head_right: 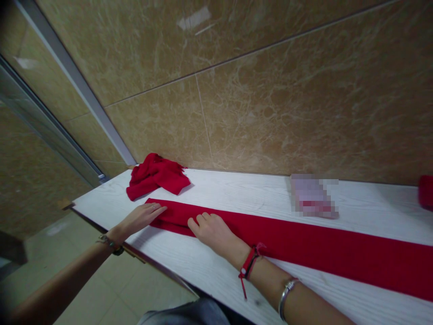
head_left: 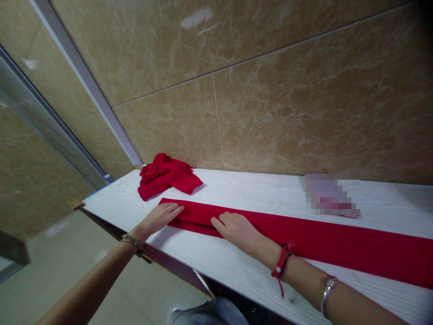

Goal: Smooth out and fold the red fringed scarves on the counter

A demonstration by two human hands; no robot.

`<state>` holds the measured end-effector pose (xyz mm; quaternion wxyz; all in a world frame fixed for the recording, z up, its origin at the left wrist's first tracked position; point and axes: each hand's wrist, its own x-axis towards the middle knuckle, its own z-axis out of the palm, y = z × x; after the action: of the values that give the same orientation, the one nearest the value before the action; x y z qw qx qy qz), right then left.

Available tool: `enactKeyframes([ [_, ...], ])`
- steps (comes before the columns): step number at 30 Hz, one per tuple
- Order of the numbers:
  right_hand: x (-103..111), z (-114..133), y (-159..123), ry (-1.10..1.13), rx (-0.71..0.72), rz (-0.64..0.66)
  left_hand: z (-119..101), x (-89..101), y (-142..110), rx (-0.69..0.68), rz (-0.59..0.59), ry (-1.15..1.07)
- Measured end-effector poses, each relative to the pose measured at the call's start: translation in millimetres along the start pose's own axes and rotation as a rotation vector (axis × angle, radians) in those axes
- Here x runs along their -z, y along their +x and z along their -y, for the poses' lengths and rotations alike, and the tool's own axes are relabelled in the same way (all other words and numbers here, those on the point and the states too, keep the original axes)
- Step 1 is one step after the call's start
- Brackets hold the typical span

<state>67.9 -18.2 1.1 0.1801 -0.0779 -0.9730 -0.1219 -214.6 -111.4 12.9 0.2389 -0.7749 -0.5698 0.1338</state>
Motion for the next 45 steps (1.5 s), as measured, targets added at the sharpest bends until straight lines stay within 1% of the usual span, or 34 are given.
enactKeyframes([
  [2, -1.0, -1.5, -0.5, -0.013, 0.003, -0.027, 6.3, -2.0, -3.6, -0.01, -0.033, 0.017],
  [5, -3.3, -5.5, -1.5, -0.032, 0.01, -0.103, 17.9, -0.4, -11.3, -0.007, -0.082, 0.019],
  [8, -4.3, -8.6, -2.9, -0.033, 0.034, -0.154, 21.6, 2.8, -21.8, -0.03, -0.123, 0.024],
  [10, -3.8, -8.9, -4.1, -0.017, 0.073, -0.142, 16.6, 1.5, -29.9, -0.041, -0.142, 0.028],
  [13, -1.5, -7.0, -5.9, 0.037, 0.136, -0.051, 3.0, -7.0, -40.9, -0.039, -0.125, -0.007],
  [14, -0.6, -6.2, -6.3, 0.06, 0.144, -0.018, -1.0, -10.5, -43.4, -0.008, -0.107, -0.023],
  [16, 0.6, -5.6, -6.4, 0.111, 0.112, 0.027, -4.7, -16.5, -45.6, 0.122, -0.059, -0.053],
  [18, 0.6, -6.8, -5.6, 0.167, 0.032, 0.035, -1.1, -18.8, -44.4, 0.278, 0.001, -0.091],
  [20, -0.7, -9.8, -4.5, 0.224, -0.064, 0.023, 8.4, -17.2, -41.5, 0.364, 0.042, -0.14],
  [22, -2.3, -13.6, -4.2, 0.254, -0.139, -0.015, 18.8, -13.5, -39.6, 0.386, 0.012, -0.173],
  [24, -3.1, -16.4, -5.7, 0.245, -0.147, -0.081, 24.7, -11.2, -41.1, 0.39, -0.082, -0.189],
  [26, -3.1, -17.5, -8.8, 0.217, -0.064, -0.129, 23.6, -13.4, -47.0, 0.377, -0.155, -0.215],
  [27, -3.1, -17.3, -10.7, 0.205, 0.0, -0.129, 21.2, -16.5, -51.4, 0.361, -0.162, -0.236],
  [29, -3.7, -16.1, -14.1, 0.183, 0.117, -0.08, 15.7, -25.4, -61.1, 0.336, -0.123, -0.278],
  [30, -4.3, -15.4, -15.4, 0.171, 0.154, -0.044, 14.0, -30.3, -65.6, 0.337, -0.093, -0.292],
  [32, -5.9, -14.0, -17.1, 0.14, 0.188, 0.014, 14.4, -38.6, -71.9, 0.354, -0.03, -0.311],
  [34, -7.5, -12.8, -18.0, 0.1, 0.196, 0.034, 18.9, -42.7, -74.1, 0.352, 0.035, -0.315],
  [37, -9.3, -11.8, -18.7, 0.034, 0.206, 0.019, 25.7, -41.4, -71.9, 0.328, 0.095, -0.285],
  [41, -10.1, -14.5, -18.6, -0.051, 0.205, -0.008, 24.2, -36.2, -67.6, 0.376, 0.096, -0.161],
  [43, -9.8, -16.7, -18.7, -0.054, 0.191, -0.006, 21.1, -34.8, -66.0, 0.401, 0.11, -0.118],
  [45, -9.2, -17.6, -19.7, -0.016, 0.17, 0.03, 19.2, -33.9, -64.0, 0.422, 0.153, -0.108],
])
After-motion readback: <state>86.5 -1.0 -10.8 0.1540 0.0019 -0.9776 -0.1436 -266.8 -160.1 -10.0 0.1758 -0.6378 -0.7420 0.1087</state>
